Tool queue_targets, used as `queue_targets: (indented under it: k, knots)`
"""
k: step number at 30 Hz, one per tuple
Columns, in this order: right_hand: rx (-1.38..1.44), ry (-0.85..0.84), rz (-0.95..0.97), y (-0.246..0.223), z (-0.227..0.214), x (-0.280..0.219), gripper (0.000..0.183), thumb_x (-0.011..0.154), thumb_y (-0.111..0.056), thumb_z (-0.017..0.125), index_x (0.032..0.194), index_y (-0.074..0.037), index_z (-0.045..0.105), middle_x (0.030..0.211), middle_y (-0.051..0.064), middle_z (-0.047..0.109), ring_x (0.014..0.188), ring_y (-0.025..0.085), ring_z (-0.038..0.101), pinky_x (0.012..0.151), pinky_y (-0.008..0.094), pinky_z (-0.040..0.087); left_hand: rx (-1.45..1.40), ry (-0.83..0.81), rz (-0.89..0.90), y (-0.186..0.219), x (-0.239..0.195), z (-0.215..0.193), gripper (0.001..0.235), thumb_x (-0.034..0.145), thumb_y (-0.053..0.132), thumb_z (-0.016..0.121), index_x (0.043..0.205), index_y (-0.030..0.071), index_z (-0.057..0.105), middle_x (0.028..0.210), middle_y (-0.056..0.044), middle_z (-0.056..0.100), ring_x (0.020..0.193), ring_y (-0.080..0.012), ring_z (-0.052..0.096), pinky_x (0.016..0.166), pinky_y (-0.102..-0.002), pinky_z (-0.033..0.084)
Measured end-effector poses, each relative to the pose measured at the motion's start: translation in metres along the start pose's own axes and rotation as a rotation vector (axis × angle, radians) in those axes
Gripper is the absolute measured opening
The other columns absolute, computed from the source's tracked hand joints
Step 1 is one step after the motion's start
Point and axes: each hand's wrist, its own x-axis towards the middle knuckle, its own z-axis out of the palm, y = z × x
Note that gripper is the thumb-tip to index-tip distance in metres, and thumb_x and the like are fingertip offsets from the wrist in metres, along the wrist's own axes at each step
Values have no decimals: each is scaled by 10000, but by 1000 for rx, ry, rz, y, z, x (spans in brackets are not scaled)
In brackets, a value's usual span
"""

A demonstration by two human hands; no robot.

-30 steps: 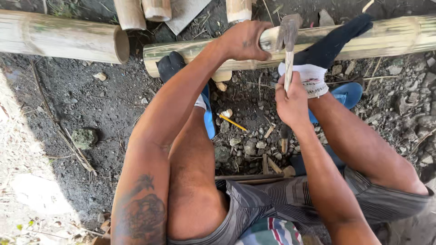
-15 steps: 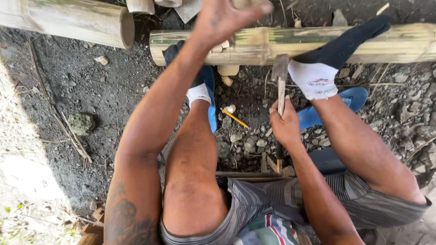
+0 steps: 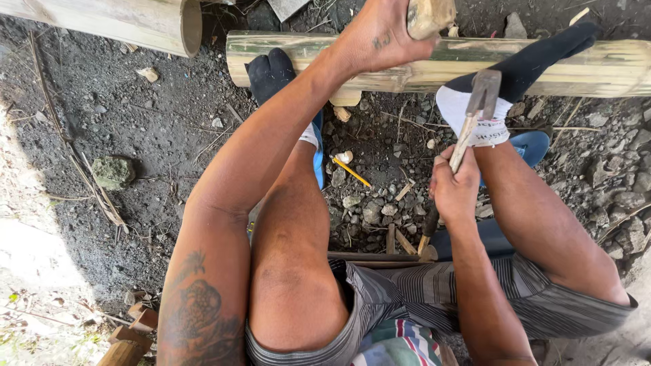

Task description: The person sits on the ground and uses a hammer and a wooden mallet to carve a hole into a large bamboo pole. They repeatedly strike the mallet to remove material from the center of the bamboo. The person also uses a pencil to mark the bamboo and fits a smaller bamboo piece into the carved hole to check the fit.

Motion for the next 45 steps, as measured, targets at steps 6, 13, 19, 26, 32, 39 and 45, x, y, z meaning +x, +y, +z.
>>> queue_targets:
  k: [6,13,19,26,32,39,45]
  knots:
    - [-44,184,-406,-37,-34,-13,154,988,92,486,1106,-6,478,831,75,584,529,141,561,417,294,429,-183,-214,-71,2,13,-2,466,839,119,845,1226,44,598,1065,-54,703,961,-188,720,839,-339,612]
    - [-184,182,-599,-64,-21,6,239,928,25,500,1165,16,469,905,108,567,620,161,541,551,322,475,-127,-418,-63,45,19,10,444,799,161,865,1163,93,620,997,-34,721,921,-175,736,860,-338,613]
    - [-633,215,-361,-54,-78,-11,215,954,-43,611,1159,-22,547,875,121,654,727,215,662,603,374,541,-106,-456,-91,66,25,10,554,733,243,910,1179,86,621,980,-54,752,855,-178,734,810,-356,589]
    - [-232,414,-475,-34,-70,9,222,979,-54,598,1184,12,544,900,154,655,753,250,660,639,393,539,-53,-475,-126,54,22,18,517,797,308,912,1188,93,652,1008,-75,779,885,-199,766,830,-372,599]
    - [-452,151,-430,-11,-7,26,235,1000,-63,587,1206,41,542,922,182,657,775,280,657,670,409,537,18,-491,-85,43,19,24,604,715,291,934,1203,87,644,1032,-86,759,920,-221,749,865,-356,596]
    - [-354,498,-411,-34,-117,-24,207,983,-49,569,1169,33,528,897,169,652,761,287,668,672,407,540,-53,-533,-193,45,18,21,568,739,234,877,1236,96,641,1037,-79,765,932,-207,761,907,-340,608]
    - [-289,306,-466,-19,-26,15,178,963,-33,553,1127,21,514,869,152,647,743,289,680,669,401,544,-32,-520,-199,47,16,23,585,760,240,909,1248,82,628,1035,-84,756,938,-235,751,895,-359,591]
